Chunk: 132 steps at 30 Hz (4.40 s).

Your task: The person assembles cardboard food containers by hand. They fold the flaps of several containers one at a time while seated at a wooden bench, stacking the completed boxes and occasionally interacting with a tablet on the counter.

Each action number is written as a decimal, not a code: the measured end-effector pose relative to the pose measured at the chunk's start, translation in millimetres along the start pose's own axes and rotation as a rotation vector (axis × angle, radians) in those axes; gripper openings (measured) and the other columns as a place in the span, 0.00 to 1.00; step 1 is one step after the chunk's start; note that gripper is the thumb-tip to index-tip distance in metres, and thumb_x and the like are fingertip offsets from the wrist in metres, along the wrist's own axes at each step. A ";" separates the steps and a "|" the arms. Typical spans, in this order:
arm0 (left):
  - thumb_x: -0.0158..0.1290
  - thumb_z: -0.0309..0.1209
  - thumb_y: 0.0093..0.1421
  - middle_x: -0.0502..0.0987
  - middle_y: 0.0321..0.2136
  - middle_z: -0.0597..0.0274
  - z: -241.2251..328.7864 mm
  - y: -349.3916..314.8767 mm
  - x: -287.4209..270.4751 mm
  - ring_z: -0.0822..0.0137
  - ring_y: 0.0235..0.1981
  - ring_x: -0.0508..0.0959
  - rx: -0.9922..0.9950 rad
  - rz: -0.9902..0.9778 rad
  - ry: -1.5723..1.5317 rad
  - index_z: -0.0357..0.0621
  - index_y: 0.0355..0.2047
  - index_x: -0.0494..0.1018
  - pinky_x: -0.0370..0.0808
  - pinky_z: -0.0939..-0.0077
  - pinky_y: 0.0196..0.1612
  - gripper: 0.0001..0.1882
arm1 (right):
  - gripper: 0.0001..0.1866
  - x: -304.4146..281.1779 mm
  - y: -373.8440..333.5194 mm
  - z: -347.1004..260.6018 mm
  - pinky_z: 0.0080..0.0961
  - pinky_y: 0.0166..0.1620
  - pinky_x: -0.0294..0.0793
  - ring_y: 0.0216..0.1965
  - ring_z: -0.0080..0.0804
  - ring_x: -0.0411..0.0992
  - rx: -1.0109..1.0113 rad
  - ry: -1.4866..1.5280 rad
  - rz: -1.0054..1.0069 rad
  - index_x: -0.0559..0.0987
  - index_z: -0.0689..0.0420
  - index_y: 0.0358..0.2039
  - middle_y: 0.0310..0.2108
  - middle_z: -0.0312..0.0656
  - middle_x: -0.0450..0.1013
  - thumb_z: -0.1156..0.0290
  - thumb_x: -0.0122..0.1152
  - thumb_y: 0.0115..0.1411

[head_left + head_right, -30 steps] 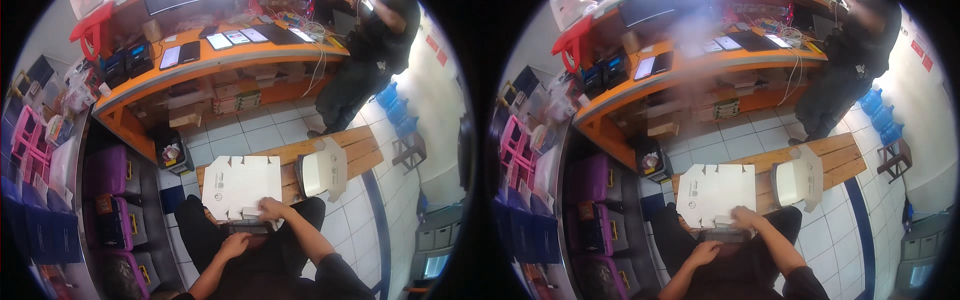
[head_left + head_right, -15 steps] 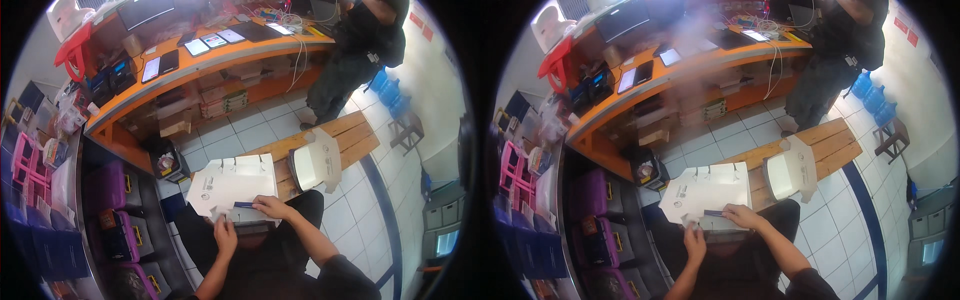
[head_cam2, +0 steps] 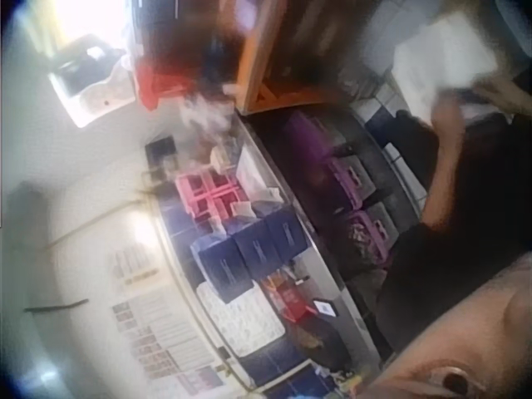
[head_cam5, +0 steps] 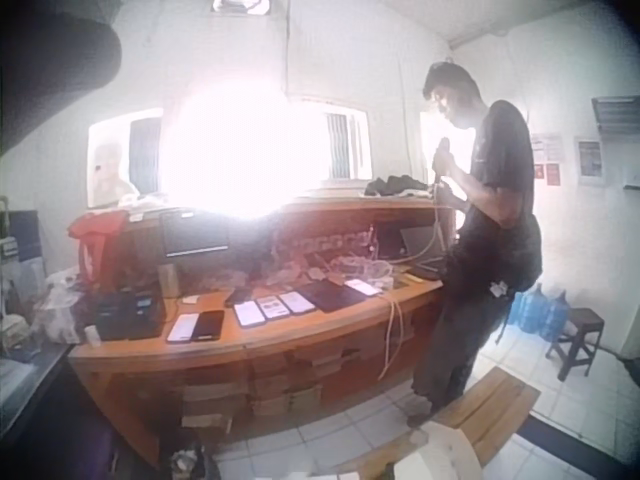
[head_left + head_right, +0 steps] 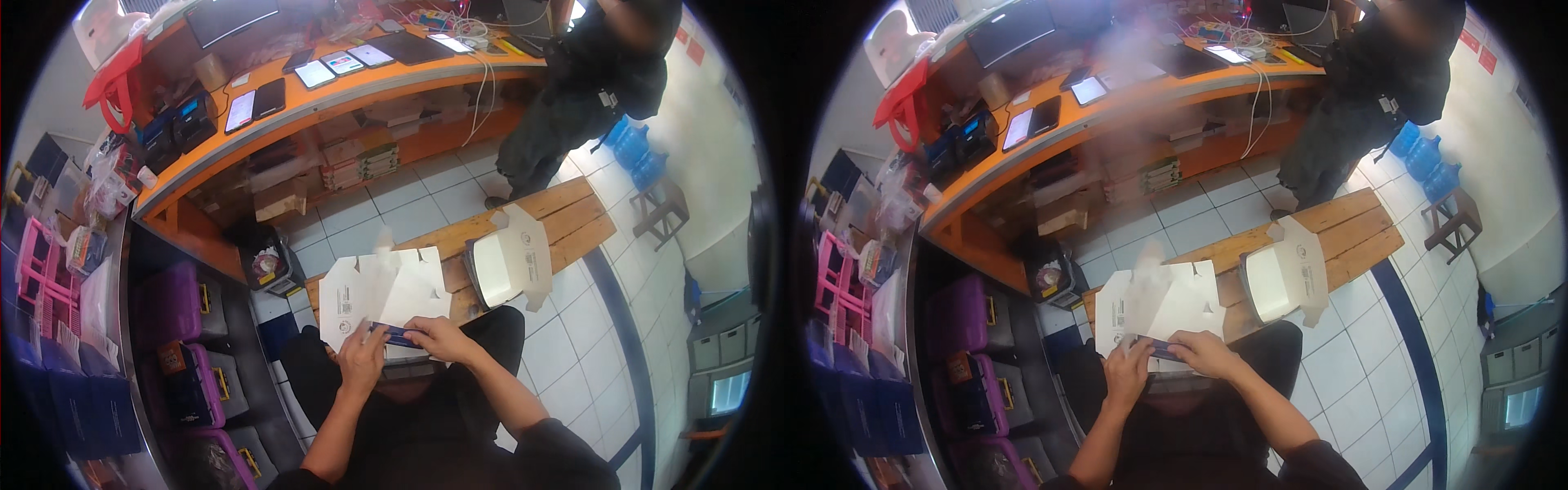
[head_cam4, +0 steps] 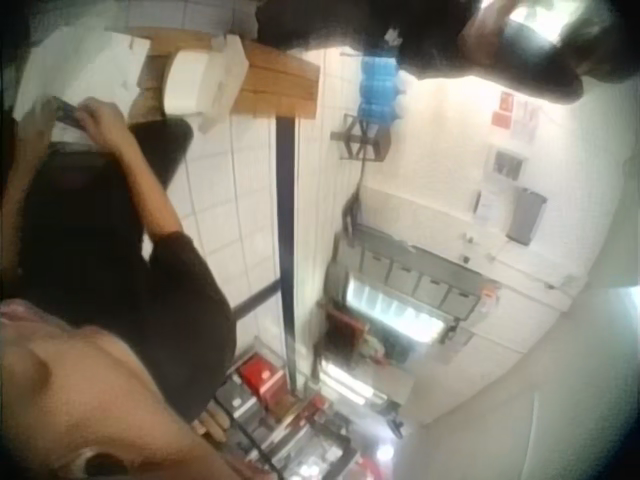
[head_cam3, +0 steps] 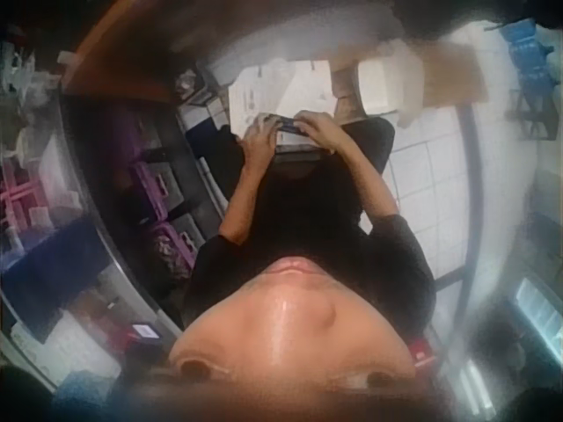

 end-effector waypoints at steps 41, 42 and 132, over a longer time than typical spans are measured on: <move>0.79 0.43 0.41 0.67 0.56 0.44 20.5 -12.9 -64.4 0.47 0.58 0.69 -0.138 -0.132 -0.690 0.36 0.72 0.54 0.66 0.55 0.63 0.64 | 0.14 28.5 -20.1 -85.0 0.24 0.48 0.78 0.43 0.22 0.77 0.222 0.868 0.223 0.79 0.61 0.52 0.44 0.38 0.80 0.68 0.57 0.72; 0.80 0.48 0.39 0.62 0.63 0.40 17.7 -8.9 -68.2 0.43 0.65 0.65 -0.154 -0.220 -0.707 0.34 0.74 0.42 0.62 0.51 0.67 0.74 | 0.14 15.5 -18.6 -88.3 0.24 0.46 0.79 0.41 0.22 0.77 0.123 0.868 0.176 0.79 0.63 0.52 0.42 0.38 0.80 0.69 0.56 0.72; 0.49 0.41 0.70 0.70 0.56 0.40 -199.8 -14.6 83.5 0.42 0.54 0.73 -0.805 0.102 0.405 0.53 0.67 0.66 0.71 0.47 0.55 0.26 | 0.19 -240.5 454.0 -150.0 0.48 0.43 0.74 0.38 0.49 0.78 -0.283 -0.538 0.651 0.73 0.52 0.52 0.35 0.48 0.78 0.63 0.56 0.61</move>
Point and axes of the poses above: each hand's wrist, its own y-axis towards the middle knuckle, its own x-axis out of the palm, z = x × y, the point moved 4 cm from there along y, towards the middle knuckle
